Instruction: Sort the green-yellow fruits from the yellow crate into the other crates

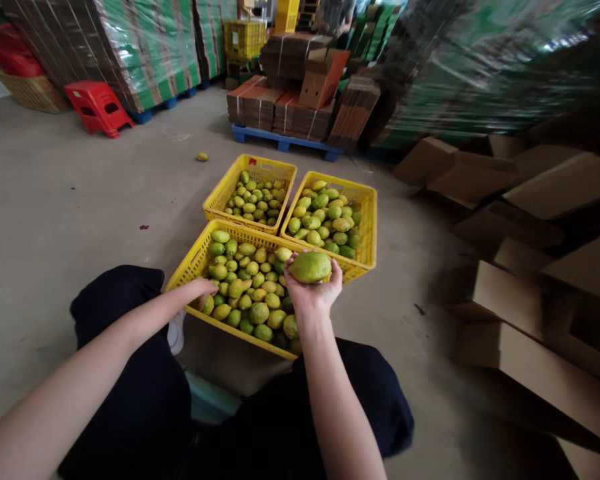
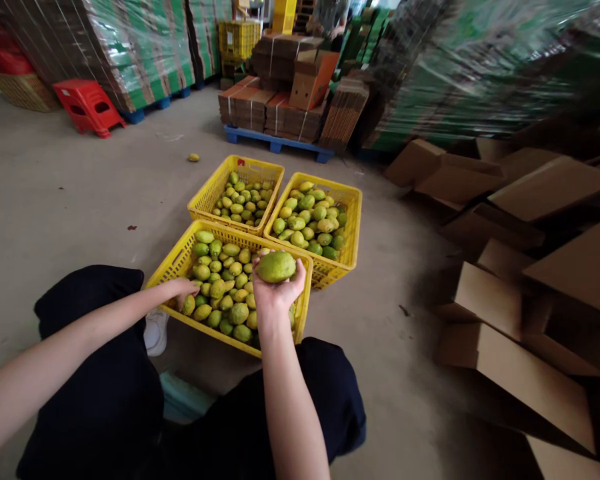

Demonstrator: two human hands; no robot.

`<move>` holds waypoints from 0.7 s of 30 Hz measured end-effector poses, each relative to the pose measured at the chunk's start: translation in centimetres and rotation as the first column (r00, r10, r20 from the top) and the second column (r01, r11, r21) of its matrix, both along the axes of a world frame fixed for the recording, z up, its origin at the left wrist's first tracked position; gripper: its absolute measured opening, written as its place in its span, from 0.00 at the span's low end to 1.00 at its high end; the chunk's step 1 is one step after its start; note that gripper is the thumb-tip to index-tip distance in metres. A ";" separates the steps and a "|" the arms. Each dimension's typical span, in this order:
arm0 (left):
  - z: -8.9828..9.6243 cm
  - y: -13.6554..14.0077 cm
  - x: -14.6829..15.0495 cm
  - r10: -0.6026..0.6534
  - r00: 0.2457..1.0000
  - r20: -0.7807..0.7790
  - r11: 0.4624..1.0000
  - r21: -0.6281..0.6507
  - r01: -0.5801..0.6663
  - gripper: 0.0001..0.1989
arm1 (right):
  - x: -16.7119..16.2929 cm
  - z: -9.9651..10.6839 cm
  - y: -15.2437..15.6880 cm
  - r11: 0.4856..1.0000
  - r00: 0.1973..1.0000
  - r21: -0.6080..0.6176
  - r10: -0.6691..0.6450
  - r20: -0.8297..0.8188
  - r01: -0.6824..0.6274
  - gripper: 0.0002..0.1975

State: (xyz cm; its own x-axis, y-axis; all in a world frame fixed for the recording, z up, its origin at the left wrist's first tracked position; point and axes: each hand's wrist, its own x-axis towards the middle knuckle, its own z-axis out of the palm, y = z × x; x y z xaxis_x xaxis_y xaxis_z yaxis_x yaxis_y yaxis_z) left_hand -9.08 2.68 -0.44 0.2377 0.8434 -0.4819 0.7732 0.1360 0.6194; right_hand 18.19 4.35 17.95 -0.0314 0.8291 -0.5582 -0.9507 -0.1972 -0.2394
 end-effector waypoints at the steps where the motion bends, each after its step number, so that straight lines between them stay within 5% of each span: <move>1: -0.1 -0.3 -0.1 -0.036 0.996 -0.079 0.999 -0.039 0.033 0.19 | 0.0 -0.2 0.1 1.000 1.000 0.001 -0.005 -0.007 0.005 0.13; 7: -0.1 -1.0 0.4 -0.192 0.920 -0.342 0.975 -0.176 0.137 0.21 | 0.1 -1.1 0.3 0.999 1.000 0.029 0.022 -0.014 -0.022 0.14; 12: 1.6 -1.1 0.6 -0.211 0.881 -0.423 0.977 -0.103 0.185 0.20 | -0.1 -0.2 -0.1 0.999 1.000 -0.054 0.004 -0.023 -0.006 0.16; 16: 4.9 0.3 0.3 -0.094 0.897 -0.432 0.990 0.052 0.129 0.24 | -0.3 0.1 -0.4 0.999 0.999 0.011 0.041 0.002 -0.041 0.17; 21: 12.3 3.9 1.1 0.039 0.958 -0.285 0.951 0.304 0.051 0.31 | -0.6 -0.7 -0.4 0.965 0.973 0.185 0.155 0.170 -0.186 0.14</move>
